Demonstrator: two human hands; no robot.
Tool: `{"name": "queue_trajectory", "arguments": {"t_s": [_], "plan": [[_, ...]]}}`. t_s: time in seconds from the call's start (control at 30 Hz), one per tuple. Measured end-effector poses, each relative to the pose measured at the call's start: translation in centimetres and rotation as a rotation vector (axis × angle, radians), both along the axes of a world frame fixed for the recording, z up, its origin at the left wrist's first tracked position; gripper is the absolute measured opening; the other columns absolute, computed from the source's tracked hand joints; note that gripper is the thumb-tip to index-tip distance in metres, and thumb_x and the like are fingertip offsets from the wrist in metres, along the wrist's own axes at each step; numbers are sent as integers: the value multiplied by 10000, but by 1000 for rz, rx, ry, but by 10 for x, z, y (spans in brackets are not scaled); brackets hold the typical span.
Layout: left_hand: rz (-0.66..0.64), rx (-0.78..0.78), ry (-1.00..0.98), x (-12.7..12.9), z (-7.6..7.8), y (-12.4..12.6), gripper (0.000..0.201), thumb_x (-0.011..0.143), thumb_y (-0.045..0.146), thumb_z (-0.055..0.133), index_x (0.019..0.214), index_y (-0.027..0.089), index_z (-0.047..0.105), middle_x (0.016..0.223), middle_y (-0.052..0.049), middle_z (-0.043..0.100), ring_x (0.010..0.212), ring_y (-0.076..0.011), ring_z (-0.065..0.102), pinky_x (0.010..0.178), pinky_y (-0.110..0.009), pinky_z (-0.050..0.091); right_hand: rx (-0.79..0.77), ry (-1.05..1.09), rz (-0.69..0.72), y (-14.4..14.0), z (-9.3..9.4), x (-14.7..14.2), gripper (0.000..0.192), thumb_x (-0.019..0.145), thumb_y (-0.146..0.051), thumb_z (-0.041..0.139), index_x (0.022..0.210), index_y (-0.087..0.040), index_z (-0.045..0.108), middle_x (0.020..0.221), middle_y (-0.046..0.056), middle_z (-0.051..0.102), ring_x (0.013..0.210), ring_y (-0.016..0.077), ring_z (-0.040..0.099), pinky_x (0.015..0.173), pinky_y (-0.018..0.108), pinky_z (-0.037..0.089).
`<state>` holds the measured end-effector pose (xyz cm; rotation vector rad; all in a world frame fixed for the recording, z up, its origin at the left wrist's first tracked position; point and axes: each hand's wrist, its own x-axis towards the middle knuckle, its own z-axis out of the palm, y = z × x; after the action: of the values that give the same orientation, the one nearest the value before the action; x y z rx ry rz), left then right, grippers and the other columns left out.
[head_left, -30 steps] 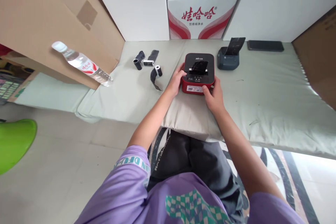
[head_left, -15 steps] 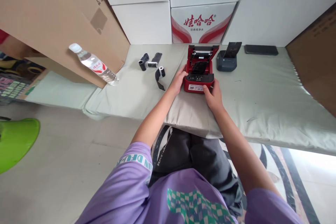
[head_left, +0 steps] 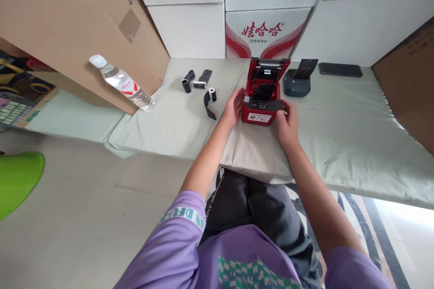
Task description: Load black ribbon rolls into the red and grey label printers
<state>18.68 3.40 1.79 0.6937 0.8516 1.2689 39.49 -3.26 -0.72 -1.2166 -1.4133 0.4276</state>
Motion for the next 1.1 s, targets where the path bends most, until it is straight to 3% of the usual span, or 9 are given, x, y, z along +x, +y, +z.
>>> {"name": "queue_trajectory", "arguments": {"t_s": [0.13, 0.27, 0.4, 0.53, 0.63, 0.77, 0.9, 1.0, 1.1], "plan": [[5, -45, -40, 1, 3, 1, 527, 1131, 483, 404, 1504, 201, 647, 1750, -63, 568, 1677, -223, 497, 1398, -411, 401, 12, -196, -29, 31, 47, 13, 400, 1045, -578, 535, 1139, -270, 772, 1164, 135, 821, 1118, 341, 773, 980, 571, 640], [-3, -48, -33, 1, 4, 0, 533, 1142, 475, 381, 1482, 177, 661, 1759, -83, 555, 1680, -230, 496, 1389, -400, 407, -94, -629, 194, 87, 84, 14, 271, 953, -477, 699, 863, -242, 799, 813, 98, 788, 842, 327, 761, 924, 581, 635], [-4, -31, -9, 1, 2, 1, 501, 1130, 446, 407, 1439, 177, 696, 1686, -93, 635, 1665, -249, 518, 1383, -431, 418, -154, -793, 321, 137, 87, 0, 317, 856, -483, 872, 670, -258, 749, 621, 41, 701, 752, 268, 734, 886, 492, 641], [0, -20, 1, 2, 0, 1, 426, 1123, 414, 444, 1359, 207, 731, 1630, -61, 690, 1647, -240, 538, 1392, -442, 406, -259, -816, 353, 161, 81, -17, 425, 800, -468, 953, 549, -251, 687, 497, -15, 570, 595, 211, 654, 846, 488, 633], [-2, -13, 7, 2, 0, 1, 392, 1116, 399, 468, 1341, 209, 727, 1647, -61, 675, 1648, -232, 536, 1401, -431, 388, -271, -856, 392, 161, 88, -20, 372, 788, -355, 971, 558, -235, 703, 493, -33, 550, 596, 196, 637, 879, 507, 618], [-5, -3, -13, 1, -3, 3, 400, 1115, 369, 449, 1341, 192, 727, 1640, -72, 677, 1662, -243, 515, 1384, -431, 406, -275, -951, 419, 134, 121, -6, 117, 811, -157, 928, 790, -168, 814, 629, 3, 682, 693, 185, 663, 911, 493, 570], [-28, -15, -24, 1, -6, 9, 397, 1152, 369, 399, 1315, 225, 731, 1563, -35, 731, 1623, -223, 545, 1366, -404, 430, -197, -730, 333, 91, 161, -9, 326, 809, -80, 934, 1069, -155, 752, 855, 43, 781, 741, 171, 694, 839, 422, 570], [-14, -39, -38, 3, -7, 10, 374, 1164, 336, 374, 1306, 233, 704, 1544, -33, 739, 1596, -210, 565, 1358, -398, 442, -157, -338, 493, 73, 181, -49, 503, 959, 6, 749, 1404, -170, 593, 902, -21, 761, 650, 106, 691, 728, 307, 562], [20, -47, -56, 5, -6, 9, 355, 1166, 309, 367, 1239, 251, 709, 1537, -22, 745, 1586, -214, 570, 1332, -382, 461, -73, -229, 506, 77, 189, -115, 457, 931, 35, 753, 1312, -167, 602, 1006, -26, 757, 806, 101, 704, 798, 259, 574]]}}
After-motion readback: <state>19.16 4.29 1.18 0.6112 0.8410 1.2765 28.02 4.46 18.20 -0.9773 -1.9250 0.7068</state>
